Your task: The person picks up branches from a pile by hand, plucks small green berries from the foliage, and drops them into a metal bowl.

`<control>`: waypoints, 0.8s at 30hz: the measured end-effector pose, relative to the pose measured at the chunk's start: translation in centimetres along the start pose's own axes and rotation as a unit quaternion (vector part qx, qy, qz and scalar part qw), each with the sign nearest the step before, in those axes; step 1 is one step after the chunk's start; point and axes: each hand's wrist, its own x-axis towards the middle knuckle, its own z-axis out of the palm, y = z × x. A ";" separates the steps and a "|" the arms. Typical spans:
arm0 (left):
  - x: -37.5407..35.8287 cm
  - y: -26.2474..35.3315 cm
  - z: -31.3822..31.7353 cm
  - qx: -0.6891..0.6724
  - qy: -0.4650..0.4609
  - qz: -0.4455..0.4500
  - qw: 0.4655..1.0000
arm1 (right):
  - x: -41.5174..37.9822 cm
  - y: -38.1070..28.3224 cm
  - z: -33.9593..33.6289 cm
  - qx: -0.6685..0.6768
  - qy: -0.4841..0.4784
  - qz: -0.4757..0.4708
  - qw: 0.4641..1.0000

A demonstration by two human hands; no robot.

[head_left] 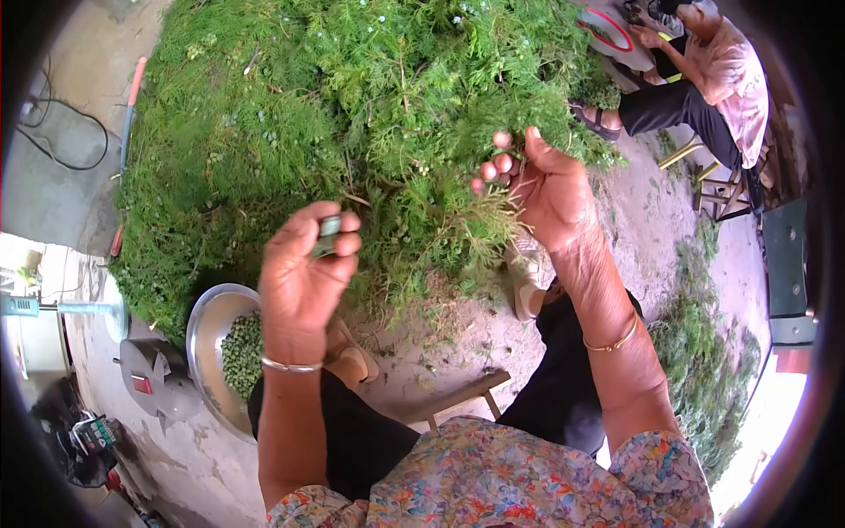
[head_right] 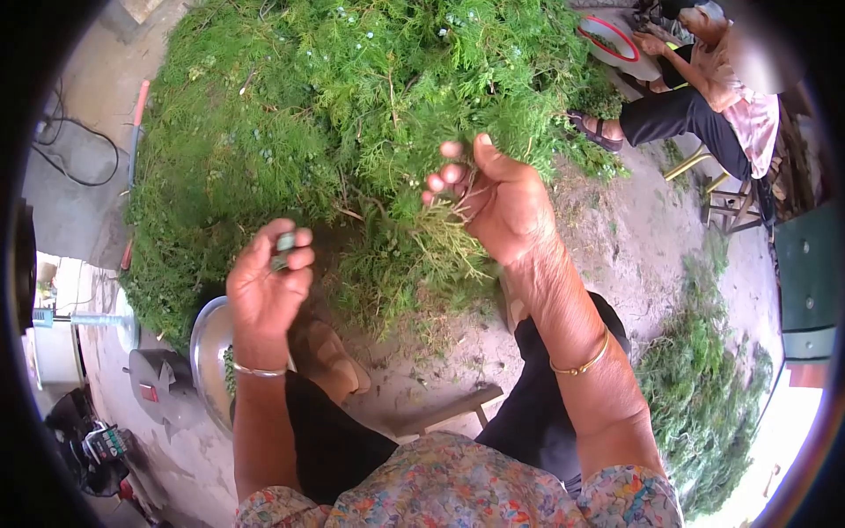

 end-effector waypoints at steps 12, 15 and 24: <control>-24.6 14.0 -13.6 0.898 0.336 -0.163 0.233 | -3.7 -7.0 -5.2 -0.274 0.130 -0.223 0.927; -27.8 13.3 -12.5 0.913 0.336 -0.084 0.213 | -7.4 -11.4 -9.2 -0.570 0.247 -0.264 0.738; -19.8 11.0 -10.3 0.853 0.355 -0.053 0.380 | -36.9 -28.7 -43.6 -0.731 0.524 -0.106 0.424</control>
